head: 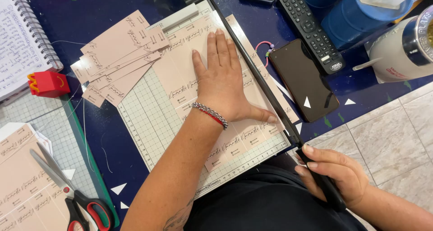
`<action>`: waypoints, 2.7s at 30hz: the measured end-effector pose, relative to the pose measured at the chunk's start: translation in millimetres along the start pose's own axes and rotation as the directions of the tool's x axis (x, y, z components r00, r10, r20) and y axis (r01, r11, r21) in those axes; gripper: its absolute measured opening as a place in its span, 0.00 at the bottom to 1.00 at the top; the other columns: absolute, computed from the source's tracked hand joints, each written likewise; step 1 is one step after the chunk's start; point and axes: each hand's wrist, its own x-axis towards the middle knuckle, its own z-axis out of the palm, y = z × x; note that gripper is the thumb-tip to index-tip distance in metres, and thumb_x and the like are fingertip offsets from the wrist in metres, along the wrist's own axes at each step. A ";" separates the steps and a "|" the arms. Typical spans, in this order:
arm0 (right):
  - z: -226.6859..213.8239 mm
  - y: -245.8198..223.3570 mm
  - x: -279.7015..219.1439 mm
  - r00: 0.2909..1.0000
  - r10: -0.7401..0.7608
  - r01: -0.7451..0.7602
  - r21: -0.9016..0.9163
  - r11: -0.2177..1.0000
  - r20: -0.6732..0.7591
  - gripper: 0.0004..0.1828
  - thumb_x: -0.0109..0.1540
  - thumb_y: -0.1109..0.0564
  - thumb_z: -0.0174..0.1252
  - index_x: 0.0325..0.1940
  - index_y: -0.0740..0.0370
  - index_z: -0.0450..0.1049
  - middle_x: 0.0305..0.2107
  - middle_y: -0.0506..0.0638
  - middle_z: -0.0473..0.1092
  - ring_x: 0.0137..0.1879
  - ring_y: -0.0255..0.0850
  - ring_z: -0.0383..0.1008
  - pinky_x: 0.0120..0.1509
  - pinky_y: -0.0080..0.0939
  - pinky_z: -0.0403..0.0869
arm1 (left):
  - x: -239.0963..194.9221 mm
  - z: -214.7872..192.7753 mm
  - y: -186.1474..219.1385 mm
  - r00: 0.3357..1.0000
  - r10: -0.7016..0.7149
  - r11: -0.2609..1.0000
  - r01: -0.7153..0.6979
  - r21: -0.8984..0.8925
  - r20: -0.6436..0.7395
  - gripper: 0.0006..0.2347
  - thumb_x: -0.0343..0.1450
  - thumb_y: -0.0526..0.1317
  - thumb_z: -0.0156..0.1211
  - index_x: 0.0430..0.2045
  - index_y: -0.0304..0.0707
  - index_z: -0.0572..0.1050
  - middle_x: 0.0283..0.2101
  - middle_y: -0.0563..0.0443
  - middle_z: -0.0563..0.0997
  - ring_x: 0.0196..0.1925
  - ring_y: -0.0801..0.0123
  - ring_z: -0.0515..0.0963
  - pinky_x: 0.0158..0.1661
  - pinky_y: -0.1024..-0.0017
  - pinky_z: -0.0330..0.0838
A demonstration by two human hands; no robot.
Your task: Trimming printed paper into strips using a manual paper trimmer
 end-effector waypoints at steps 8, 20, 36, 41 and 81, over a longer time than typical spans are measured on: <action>15.7 17.1 -22.8 1.000 0.014 -0.014 0.055 0.998 0.002 0.20 0.56 0.58 0.72 0.46 0.58 0.70 0.49 0.61 0.76 0.52 0.40 0.83 0.58 0.37 0.84 | 0.6 2.2 -0.1 1.000 0.002 1.000 -0.002 -0.006 0.000 0.84 0.35 0.99 0.53 0.72 0.25 0.39 0.77 0.28 0.34 0.77 0.38 0.30 0.66 0.31 0.37; -32.0 -22.0 42.3 0.995 0.052 -0.049 0.033 0.998 -0.087 0.23 0.55 0.61 0.72 0.50 0.59 0.69 0.51 0.62 0.76 0.53 0.39 0.84 0.61 0.36 0.85 | -9.4 -8.1 -7.8 0.998 0.040 0.994 -0.035 -0.107 0.041 0.80 0.39 0.94 0.54 0.72 0.23 0.32 0.77 0.28 0.28 0.78 0.38 0.26 0.67 0.31 0.31; -51.7 -73.5 270.7 0.972 0.082 -0.041 0.184 0.982 -0.220 0.24 0.78 0.68 0.51 0.76 0.74 0.51 0.63 0.73 0.68 0.67 0.55 0.69 0.69 0.43 0.69 | -12.4 -23.0 -24.6 0.922 -0.166 0.551 -0.206 -0.808 -0.349 0.32 0.75 0.56 0.40 0.67 0.26 0.59 0.73 0.33 0.60 0.76 0.47 0.55 0.69 0.46 0.50; -45.9 -62.6 277.0 0.967 0.036 0.035 0.276 0.960 -0.251 0.24 0.76 0.69 0.51 0.75 0.75 0.53 0.62 0.72 0.67 0.64 0.53 0.69 0.64 0.42 0.68 | 80.3 4.8 -31.3 0.985 -0.100 -0.679 0.037 -0.733 0.143 0.24 0.78 0.55 0.37 0.56 0.32 0.62 0.56 0.33 0.78 0.46 0.55 0.83 0.35 0.70 0.78; -40.6 -56.2 282.3 0.911 -0.209 0.275 0.147 0.950 -0.354 0.23 0.76 0.69 0.53 0.70 0.89 0.56 0.53 0.81 0.71 0.63 0.66 0.75 0.73 0.57 0.71 | -246.5 56.8 -252.4 0.621 -0.744 0.665 0.728 -0.169 -0.247 0.18 0.78 0.54 0.41 0.41 0.60 0.85 0.67 0.51 0.76 0.71 0.59 0.71 0.68 0.49 0.52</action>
